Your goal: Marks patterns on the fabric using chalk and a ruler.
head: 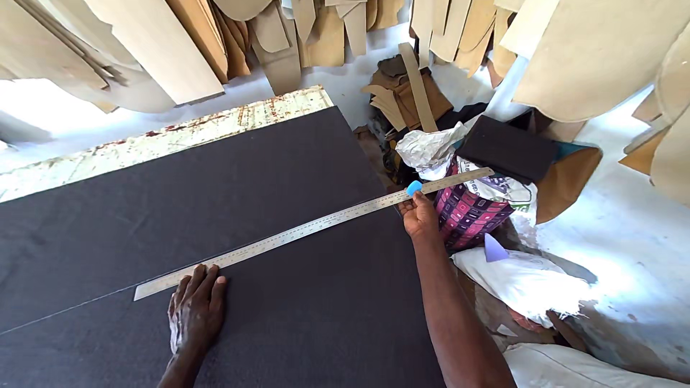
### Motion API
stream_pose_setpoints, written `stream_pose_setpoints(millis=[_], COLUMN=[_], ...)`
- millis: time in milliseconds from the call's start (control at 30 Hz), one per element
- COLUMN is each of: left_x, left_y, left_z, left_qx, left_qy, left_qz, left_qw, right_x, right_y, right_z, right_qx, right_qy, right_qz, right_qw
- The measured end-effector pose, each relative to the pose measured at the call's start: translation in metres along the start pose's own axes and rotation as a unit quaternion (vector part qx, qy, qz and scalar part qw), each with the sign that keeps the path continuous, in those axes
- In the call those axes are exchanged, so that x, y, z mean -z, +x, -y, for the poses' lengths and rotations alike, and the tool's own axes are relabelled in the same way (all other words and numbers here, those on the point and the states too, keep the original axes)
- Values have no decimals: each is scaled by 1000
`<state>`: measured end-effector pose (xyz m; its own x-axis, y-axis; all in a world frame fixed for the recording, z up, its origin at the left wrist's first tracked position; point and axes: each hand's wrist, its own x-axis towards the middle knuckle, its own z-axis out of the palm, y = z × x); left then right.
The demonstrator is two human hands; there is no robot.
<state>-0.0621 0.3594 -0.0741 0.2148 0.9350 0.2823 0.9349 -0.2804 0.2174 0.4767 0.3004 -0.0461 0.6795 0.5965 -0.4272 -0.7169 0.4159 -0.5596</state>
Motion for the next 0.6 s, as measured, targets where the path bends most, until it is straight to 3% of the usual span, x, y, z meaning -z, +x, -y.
stream_pose_setpoints(millis=[600], left_x=[7], left_y=[-2], left_z=[-7], left_qx=[19], left_qy=[-4], left_qz=[8], left_qw=[1000], right_x=[0], right_y=[-1], right_z=[-3], right_qx=[10], right_qy=[-29], right_qz=[10], right_qw=[999])
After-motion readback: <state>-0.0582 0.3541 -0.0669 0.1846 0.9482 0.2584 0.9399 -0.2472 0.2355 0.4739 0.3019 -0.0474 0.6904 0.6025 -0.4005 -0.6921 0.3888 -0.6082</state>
